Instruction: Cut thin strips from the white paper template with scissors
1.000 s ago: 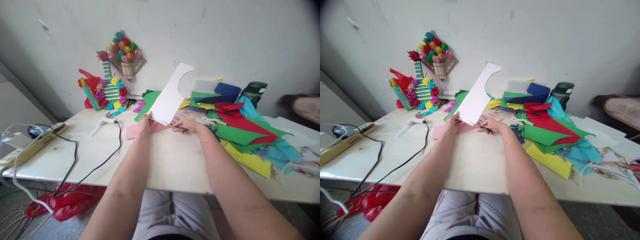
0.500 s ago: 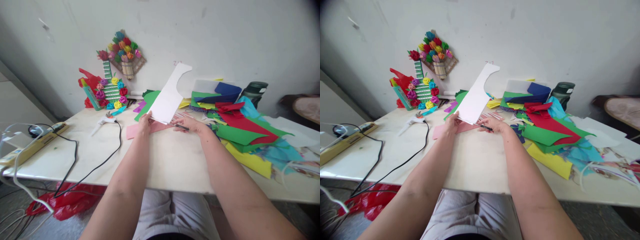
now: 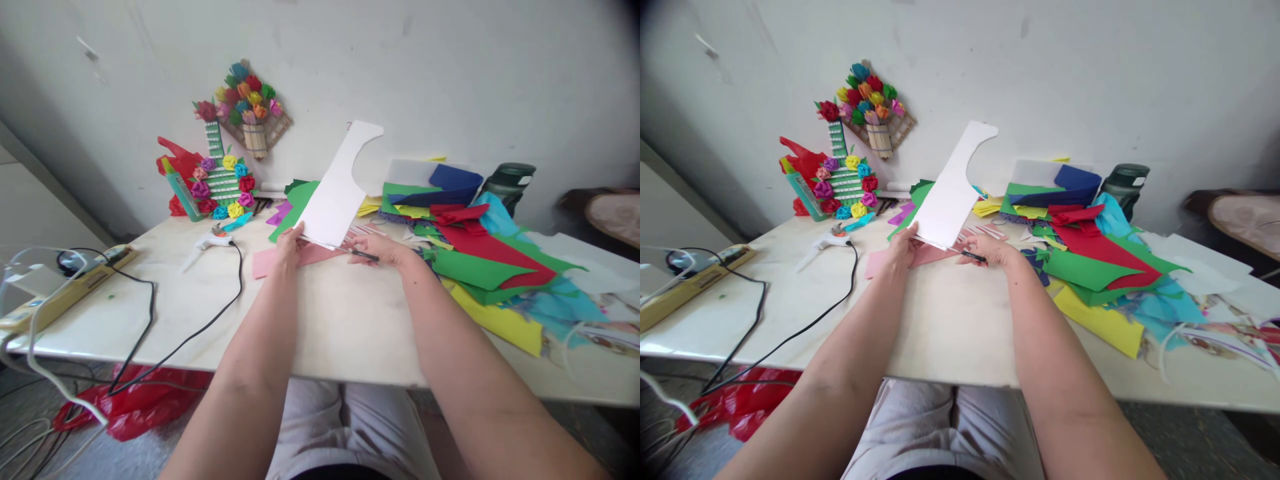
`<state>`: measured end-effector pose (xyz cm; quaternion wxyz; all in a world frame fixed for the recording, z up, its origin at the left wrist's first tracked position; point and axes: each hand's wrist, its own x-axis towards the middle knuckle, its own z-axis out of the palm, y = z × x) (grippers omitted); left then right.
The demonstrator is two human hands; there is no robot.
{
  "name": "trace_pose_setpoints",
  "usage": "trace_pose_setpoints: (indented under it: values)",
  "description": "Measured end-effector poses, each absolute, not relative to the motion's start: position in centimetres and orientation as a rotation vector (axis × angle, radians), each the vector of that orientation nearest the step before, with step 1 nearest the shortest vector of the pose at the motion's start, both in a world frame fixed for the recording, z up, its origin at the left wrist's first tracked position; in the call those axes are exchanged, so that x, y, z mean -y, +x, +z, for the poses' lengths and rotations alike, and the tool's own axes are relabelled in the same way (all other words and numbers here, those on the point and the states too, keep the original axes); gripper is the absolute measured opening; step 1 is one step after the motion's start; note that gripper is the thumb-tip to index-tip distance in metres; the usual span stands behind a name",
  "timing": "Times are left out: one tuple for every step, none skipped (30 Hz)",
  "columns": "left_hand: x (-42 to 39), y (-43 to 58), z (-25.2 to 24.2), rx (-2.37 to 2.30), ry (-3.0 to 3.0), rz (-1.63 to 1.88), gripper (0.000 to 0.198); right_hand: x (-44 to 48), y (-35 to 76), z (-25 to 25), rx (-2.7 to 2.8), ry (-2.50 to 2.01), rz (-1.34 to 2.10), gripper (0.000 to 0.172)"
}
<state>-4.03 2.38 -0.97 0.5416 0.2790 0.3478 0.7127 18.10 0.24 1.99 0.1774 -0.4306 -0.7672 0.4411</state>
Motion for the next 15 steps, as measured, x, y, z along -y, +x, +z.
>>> trace_pose_setpoints:
  values:
    - [-2.37, -4.03, -0.95, -0.825, 0.657, 1.696, 0.027, -0.20, 18.07, 2.04, 2.179, -1.243, 1.234, 0.045]
    - [-2.36, -4.02, -0.94, -0.822, 0.655, 1.700, 0.027, -0.22, 18.07, 2.05, 2.179, -1.265, 1.230, 0.045]
    - [-2.36, -3.99, -0.93, -0.816, 0.657, 1.706, 0.026, -0.29, 18.08, 2.02, 2.175, -1.283, 1.230, 0.045]
    - [-2.35, -3.95, -0.93, -0.812, 0.660, 1.711, 0.026, -0.40, 18.10, 1.96, 2.173, -1.297, 1.229, 0.046]
    - [-2.34, -3.90, -0.93, -0.808, 0.664, 1.718, 0.026, -0.53, 18.14, 1.89, 2.176, -1.306, 1.228, 0.046]
    - [-2.33, -3.83, -0.94, -0.805, 0.670, 1.723, 0.026, -0.67, 18.17, 1.79, 2.181, -1.309, 1.230, 0.046]
    - [-2.32, -3.76, -0.95, -0.803, 0.676, 1.726, 0.026, -0.79, 18.19, 1.68, 2.187, -1.306, 1.235, 0.046]
    - [-2.32, -3.68, -0.96, -0.803, 0.681, 1.729, 0.027, -0.89, 18.19, 1.58, 2.192, -1.295, 1.244, 0.046]
    - [-2.33, -3.60, -0.98, -0.803, 0.688, 1.729, 0.027, -0.96, 18.18, 1.48, 2.196, -1.278, 1.256, 0.046]
    - [-2.35, -3.53, -1.02, -0.803, 0.695, 1.729, 0.028, -0.98, 18.14, 1.39, 2.196, -1.262, 1.268, 0.046]
    - [-2.39, -3.48, -1.06, -0.802, 0.701, 1.729, 0.028, -0.97, 18.08, 1.32, 2.193, -1.253, 1.277, 0.046]
    - [-2.45, -3.45, -1.11, -0.802, 0.706, 1.730, 0.029, -0.93, 18.00, 1.27, 2.188, -1.255, 1.285, 0.046]
    - [-2.51, -3.43, -1.17, -0.803, 0.709, 1.732, 0.030, -0.87, 17.91, 1.24, 2.181, -1.264, 1.289, 0.046]
    - [-2.58, -3.42, -1.22, -0.804, 0.712, 1.734, 0.030, -0.81, 17.83, 1.22, 2.171, -1.275, 1.292, 0.045]
    - [-2.63, -3.42, -1.26, -0.805, 0.715, 1.735, 0.031, -0.78, 17.75, 1.21, 2.163, -1.283, 1.297, 0.045]
